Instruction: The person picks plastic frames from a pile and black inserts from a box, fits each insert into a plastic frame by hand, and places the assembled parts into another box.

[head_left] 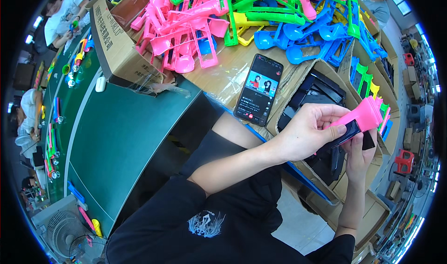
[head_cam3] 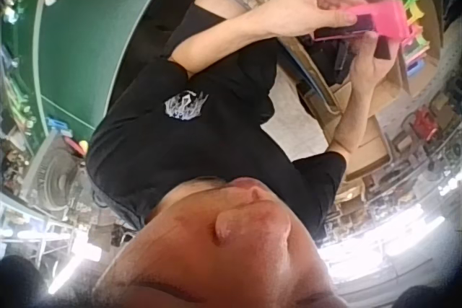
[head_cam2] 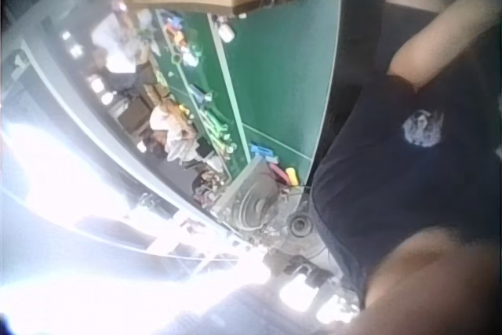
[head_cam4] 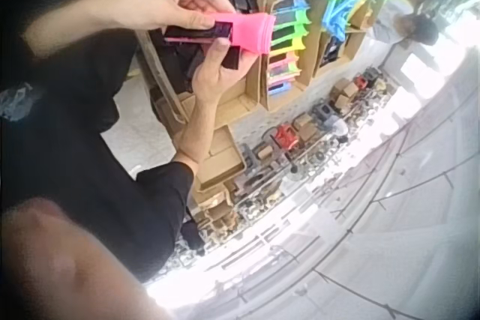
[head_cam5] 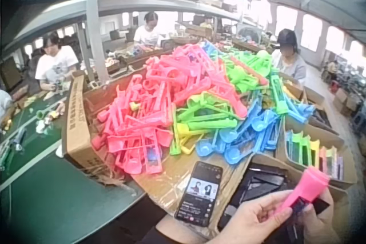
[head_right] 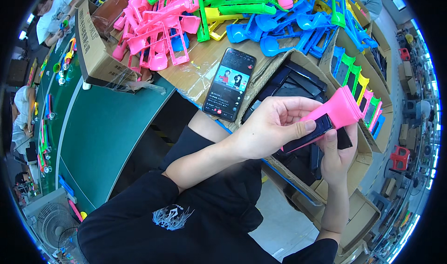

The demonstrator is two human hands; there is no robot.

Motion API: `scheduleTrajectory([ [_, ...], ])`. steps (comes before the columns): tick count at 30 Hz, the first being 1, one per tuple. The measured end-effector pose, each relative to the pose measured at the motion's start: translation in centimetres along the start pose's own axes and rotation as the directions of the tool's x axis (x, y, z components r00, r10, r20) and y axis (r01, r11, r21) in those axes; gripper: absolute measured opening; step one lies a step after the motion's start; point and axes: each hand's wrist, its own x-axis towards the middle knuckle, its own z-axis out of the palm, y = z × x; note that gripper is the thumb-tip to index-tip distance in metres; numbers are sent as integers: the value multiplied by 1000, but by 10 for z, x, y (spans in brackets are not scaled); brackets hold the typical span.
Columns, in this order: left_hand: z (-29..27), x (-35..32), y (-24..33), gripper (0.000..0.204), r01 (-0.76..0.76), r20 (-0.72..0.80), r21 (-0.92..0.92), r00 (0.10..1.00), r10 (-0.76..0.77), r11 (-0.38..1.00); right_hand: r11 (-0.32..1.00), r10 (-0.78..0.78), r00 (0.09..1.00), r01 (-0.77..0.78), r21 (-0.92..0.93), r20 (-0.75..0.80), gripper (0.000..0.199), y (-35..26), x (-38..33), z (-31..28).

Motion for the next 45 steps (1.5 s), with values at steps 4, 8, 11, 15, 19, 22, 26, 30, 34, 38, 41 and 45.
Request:
scheduleTrajectory([
  [4, 5, -1, -2, 35, -11, -64, 73, 998, 16, 997, 1000, -8, 997, 10, 24, -75, 61, 0, -1, 6],
  [8, 10, -5, 10, 34, -6, -100, 216, 995, 28, 976, 999, -38, 996, 40, 22, -85, 54, -1, -1, 4],
  [11, 8, -5, 10, 35, 7, -113, 303, 993, 29, 953, 996, -68, 993, 62, -66, -93, 52, -7, 2, 8],
  [15, 7, -5, 7, 35, 7, -135, 294, 990, 34, 956, 997, -33, 997, 29, -71, -67, 51, -11, 5, 11],
  [19, 3, -5, 6, 36, 1, -107, 242, 994, 26, 970, 998, 14, 1000, -13, 55, -8, 57, -8, 6, 6],
  [22, 0, -2, 3, 38, 7, -66, 170, 998, 4, 985, 997, 11, 1000, -12, 82, 11, 65, -4, 5, 4],
  [26, -2, -1, 8, 40, 40, 23, 97, 999, -43, 995, 999, -21, 998, 23, -24, 67, 71, 0, 3, -8],
  [30, -5, -2, 14, 40, 52, 57, 91, 997, -57, 994, 998, -28, 999, 26, 49, 40, 65, -5, 7, 7],
  [34, -6, -2, 21, 39, 83, 16, 209, 996, -89, 974, 997, 26, 998, -29, 65, 52, 58, -14, 9, 10],
  [38, -5, -3, 28, 40, 141, -1, 264, 989, -146, 954, 998, 25, 999, -27, 60, 29, 61, -14, 8, 11],
  [41, -6, 0, 23, 41, 118, 49, 150, 991, -126, 982, 999, -20, 999, 17, 50, 47, 64, -10, 9, 6],
  [45, -7, 0, 27, 43, 124, 78, 133, 988, -136, 983, 998, 8, 999, -11, 60, 41, 67, -1, 8, 3],
])
